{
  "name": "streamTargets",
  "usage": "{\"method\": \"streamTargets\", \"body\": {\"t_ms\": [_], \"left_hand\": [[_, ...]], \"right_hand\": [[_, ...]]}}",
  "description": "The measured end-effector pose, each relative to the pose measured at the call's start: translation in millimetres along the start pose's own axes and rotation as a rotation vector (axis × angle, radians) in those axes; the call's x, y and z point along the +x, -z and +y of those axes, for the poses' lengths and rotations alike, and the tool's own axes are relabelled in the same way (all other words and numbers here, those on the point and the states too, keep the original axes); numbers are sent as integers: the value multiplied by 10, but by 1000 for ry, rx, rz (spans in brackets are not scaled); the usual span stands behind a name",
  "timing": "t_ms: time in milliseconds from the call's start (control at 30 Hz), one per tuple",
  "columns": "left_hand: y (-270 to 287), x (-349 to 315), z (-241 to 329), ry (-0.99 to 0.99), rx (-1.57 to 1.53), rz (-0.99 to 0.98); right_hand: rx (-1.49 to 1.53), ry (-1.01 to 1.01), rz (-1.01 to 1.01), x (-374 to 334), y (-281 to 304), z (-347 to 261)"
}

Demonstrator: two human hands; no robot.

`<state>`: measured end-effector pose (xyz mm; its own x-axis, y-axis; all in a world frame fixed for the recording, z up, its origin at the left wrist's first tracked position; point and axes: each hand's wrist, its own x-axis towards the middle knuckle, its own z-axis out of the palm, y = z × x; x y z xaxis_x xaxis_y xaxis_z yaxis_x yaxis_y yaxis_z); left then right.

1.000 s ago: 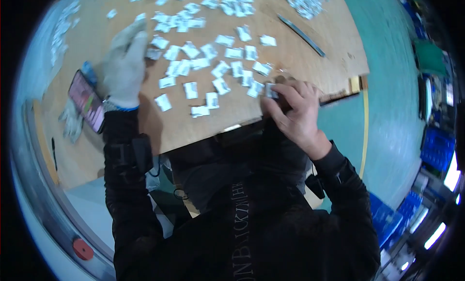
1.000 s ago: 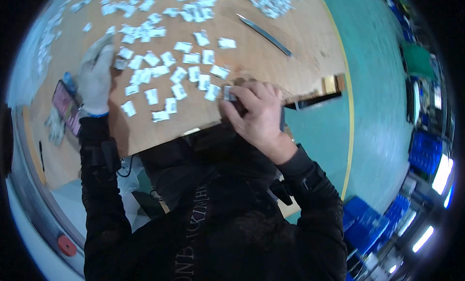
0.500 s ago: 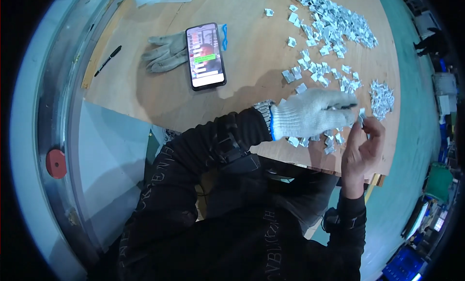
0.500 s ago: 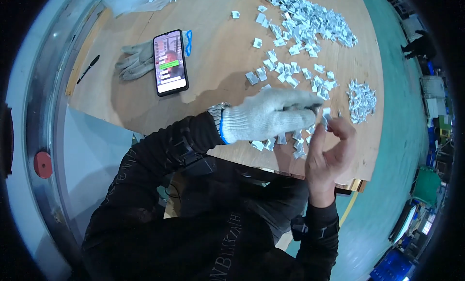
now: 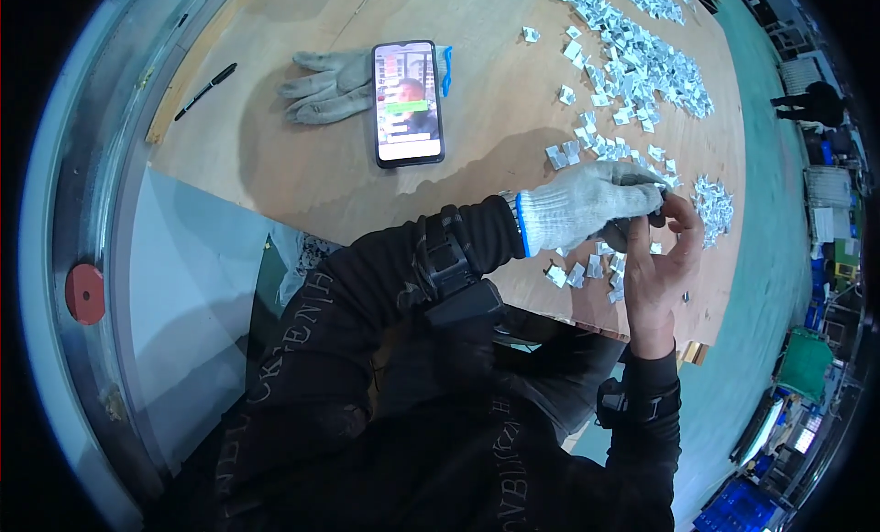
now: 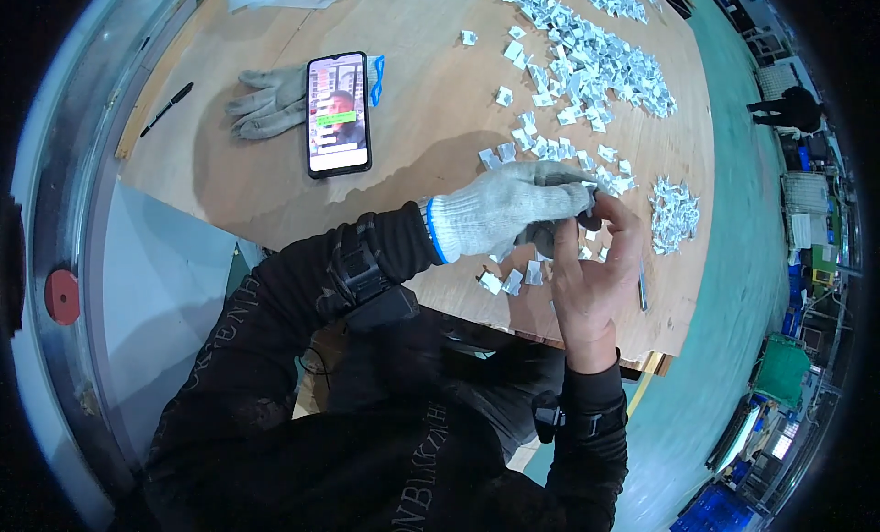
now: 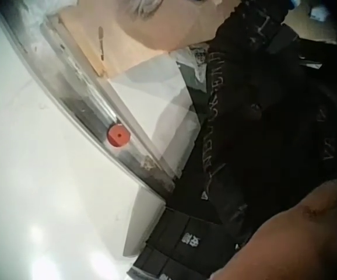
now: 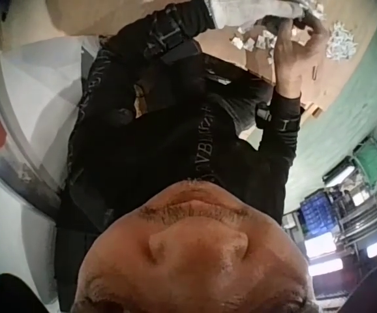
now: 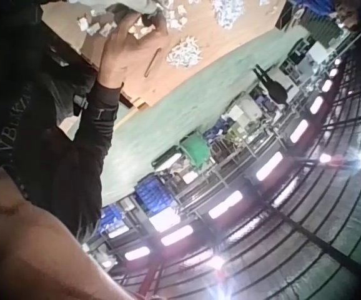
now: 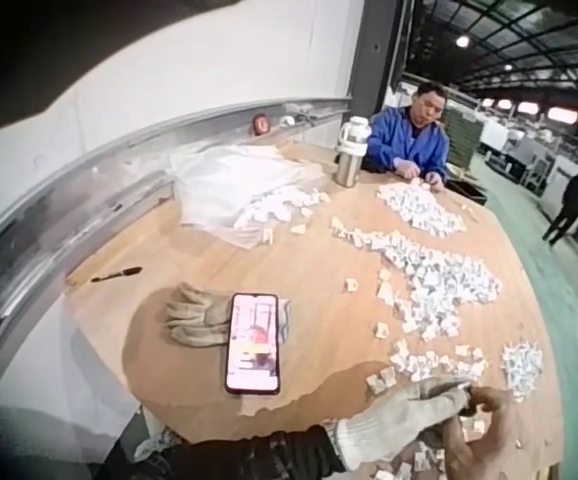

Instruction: The person trims small white plastic parts with a utility knife and places them into a bin before and after making a video call on a smartphone.

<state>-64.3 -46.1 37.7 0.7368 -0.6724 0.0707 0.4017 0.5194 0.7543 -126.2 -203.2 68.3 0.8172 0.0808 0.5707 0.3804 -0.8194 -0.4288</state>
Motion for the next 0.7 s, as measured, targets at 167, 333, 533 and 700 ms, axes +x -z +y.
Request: {"method": "streamTargets", "body": {"t_ms": [167,333,533,700], "left_hand": [[104,22,-47,49,-197,-25],[138,52,30,57,-186,45],[196,71,28,19,-189,93],[198,50,38,23,-196,157]], "right_hand": [[47,-54,-43,-109,141,35],[-333,-321,-74,-373,699,1181],[-596,-452,-176,-819,965,1753],[-330,-671,-187,-872,917,1791]]}}
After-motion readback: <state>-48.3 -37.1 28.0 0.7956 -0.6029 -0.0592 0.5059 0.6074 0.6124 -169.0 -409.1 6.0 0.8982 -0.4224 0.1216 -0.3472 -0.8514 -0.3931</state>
